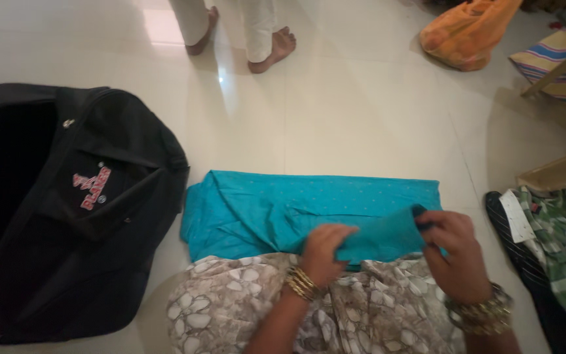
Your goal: The person folds a teal-colored shirt by smoothing it out, folding the sides toward the center, and then folding it in half before placing it inside a black bag.
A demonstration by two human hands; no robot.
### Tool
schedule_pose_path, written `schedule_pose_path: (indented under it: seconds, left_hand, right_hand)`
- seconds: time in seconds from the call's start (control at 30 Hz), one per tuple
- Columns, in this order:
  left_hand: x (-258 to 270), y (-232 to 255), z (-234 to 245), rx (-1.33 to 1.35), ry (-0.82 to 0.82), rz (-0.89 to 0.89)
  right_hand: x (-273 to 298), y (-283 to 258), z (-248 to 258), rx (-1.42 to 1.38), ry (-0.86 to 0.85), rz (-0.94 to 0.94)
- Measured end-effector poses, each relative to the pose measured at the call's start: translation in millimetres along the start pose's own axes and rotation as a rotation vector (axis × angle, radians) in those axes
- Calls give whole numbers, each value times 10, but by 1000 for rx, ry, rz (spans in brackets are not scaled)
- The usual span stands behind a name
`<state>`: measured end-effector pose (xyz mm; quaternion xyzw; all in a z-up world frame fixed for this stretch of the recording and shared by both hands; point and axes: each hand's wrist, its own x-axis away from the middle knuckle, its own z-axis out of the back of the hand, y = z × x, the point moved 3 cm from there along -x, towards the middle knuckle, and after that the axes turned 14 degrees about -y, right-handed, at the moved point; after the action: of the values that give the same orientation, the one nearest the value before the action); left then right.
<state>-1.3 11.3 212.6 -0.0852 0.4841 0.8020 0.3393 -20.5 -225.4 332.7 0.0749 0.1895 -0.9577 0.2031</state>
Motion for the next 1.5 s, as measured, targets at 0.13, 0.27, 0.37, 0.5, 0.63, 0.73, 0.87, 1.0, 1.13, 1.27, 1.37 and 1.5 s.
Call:
schedule_pose_path:
  seconds: [0.13,0.27,0.37,0.5,0.63,0.73,0.87,1.0,1.13,1.27,1.37,1.5]
  left_hand:
    - [86,152,-215,16,-18,-15]
    - [107,279,-220,68,-37,-32]
    - [97,359,-202,79,-62,-40]
    - [98,453,-186,67,-65,-98]
    - [85,441,-161,91,-75,-87]
    - [42,363,-85,-16,-17,-119]
    - [41,-26,148,-199,13,110]
    - [153,-678,390,-431,-1,463]
    - [194,-1484,410,-579,-292,841]
    - [356,-2295,548,-691,-706,1075]
    - [597,-2635,847,-617,-802,1160]
    - [740,-2685,1056,-457,-708,1248]
  right_hand:
    - [235,138,47,-151,-88,53]
    - [472,227,41,-230,-281,150]
    - [641,255,-121,-326,-245,149]
    - [806,447,-406,-269,-161,-325]
    - [740,379,-241,-399,-213,-546]
    - [559,79,94,-274,-167,-255]
    - [409,-130,468,-189,9,-242]
    - [418,-78,576,-221,43,-397]
    - [564,169,525,-276,25,-506]
    - [734,551,386,-498,-71,-505]
    - [713,743,179,-646,-321,-435]
    - [646,874,-163,-559,-517,-38]
